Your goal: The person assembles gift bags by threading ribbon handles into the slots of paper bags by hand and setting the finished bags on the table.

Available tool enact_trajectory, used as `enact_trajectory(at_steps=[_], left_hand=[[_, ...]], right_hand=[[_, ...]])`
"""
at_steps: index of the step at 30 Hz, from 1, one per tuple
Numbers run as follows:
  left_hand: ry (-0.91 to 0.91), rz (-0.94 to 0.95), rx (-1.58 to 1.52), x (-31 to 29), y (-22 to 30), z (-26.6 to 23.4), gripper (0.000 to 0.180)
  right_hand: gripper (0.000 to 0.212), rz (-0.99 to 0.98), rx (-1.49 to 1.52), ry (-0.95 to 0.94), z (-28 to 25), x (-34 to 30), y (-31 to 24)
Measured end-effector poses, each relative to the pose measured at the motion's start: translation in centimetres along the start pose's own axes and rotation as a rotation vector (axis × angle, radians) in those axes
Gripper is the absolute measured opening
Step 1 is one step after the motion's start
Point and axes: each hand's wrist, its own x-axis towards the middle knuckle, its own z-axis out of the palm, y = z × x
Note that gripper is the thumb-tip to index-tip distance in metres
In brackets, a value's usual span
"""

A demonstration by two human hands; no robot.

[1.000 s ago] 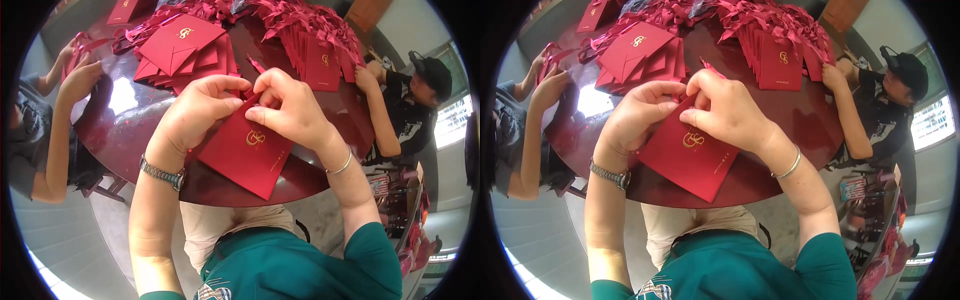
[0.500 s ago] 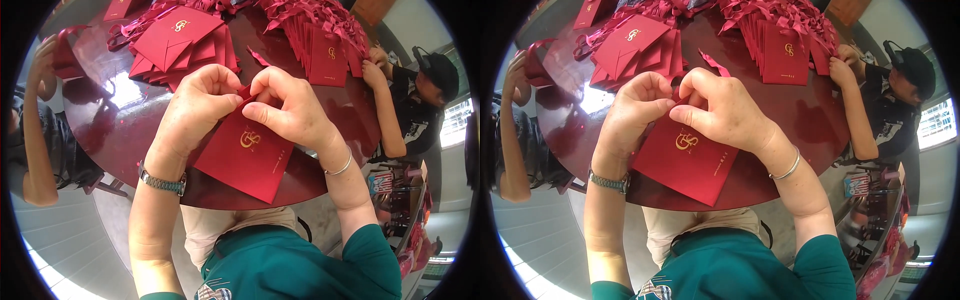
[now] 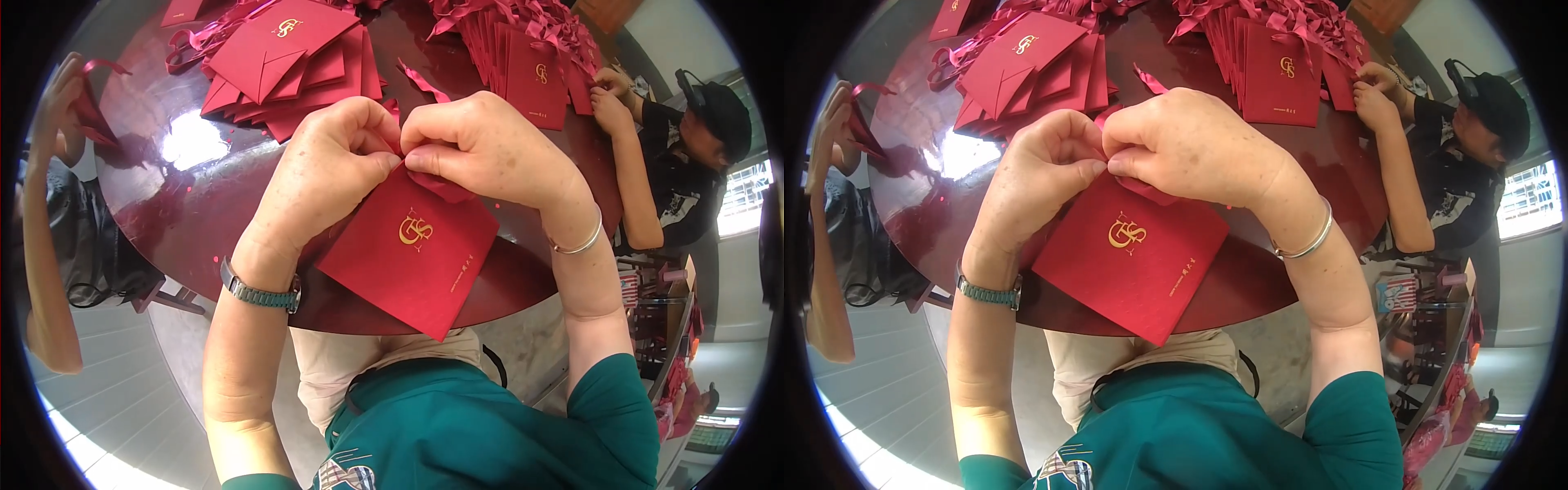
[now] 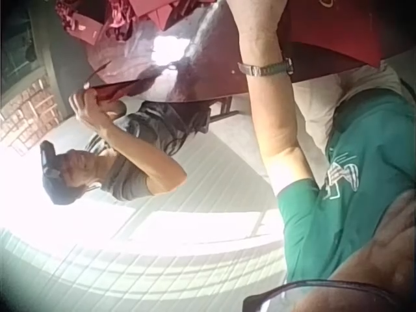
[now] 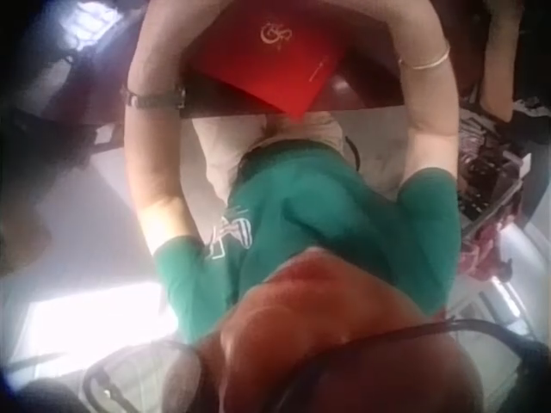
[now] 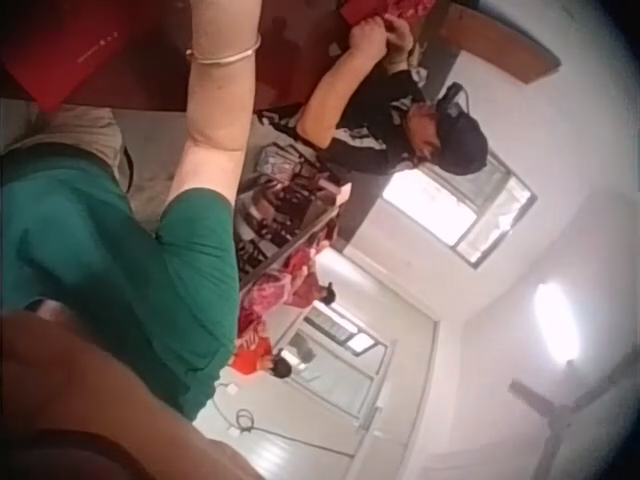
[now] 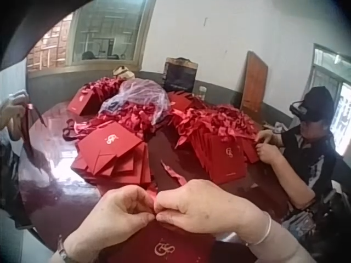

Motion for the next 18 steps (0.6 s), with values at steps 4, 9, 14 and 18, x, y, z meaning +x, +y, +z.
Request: enact_trajectory(at_steps=[4,9,14,18], left_hand=[[0.017,-0.046,-0.004,0.1,-0.4,0.1,0.013],[0.008,-0.059,0.054,0.1,-0.3,0.4,0.015],[-0.040,-0.078,-0.076,0.1,-0.9,-0.4,0.013],[-0.155,-0.146,-0.081,0.3,-0.3,-0.8,0.017]], right_hand=[[0.015,-0.037,-0.162,-0.075,-0.6,0.5,0.2],[0.016,-0.148,-0.202,-0.119,-0.2,0.6,1.6],[0.015,-0.196,0.097,-0.144,1.2,0.8,2.9],[0.012,-0.058,0.450,-0.195,1.7,-0.4,3.5]])
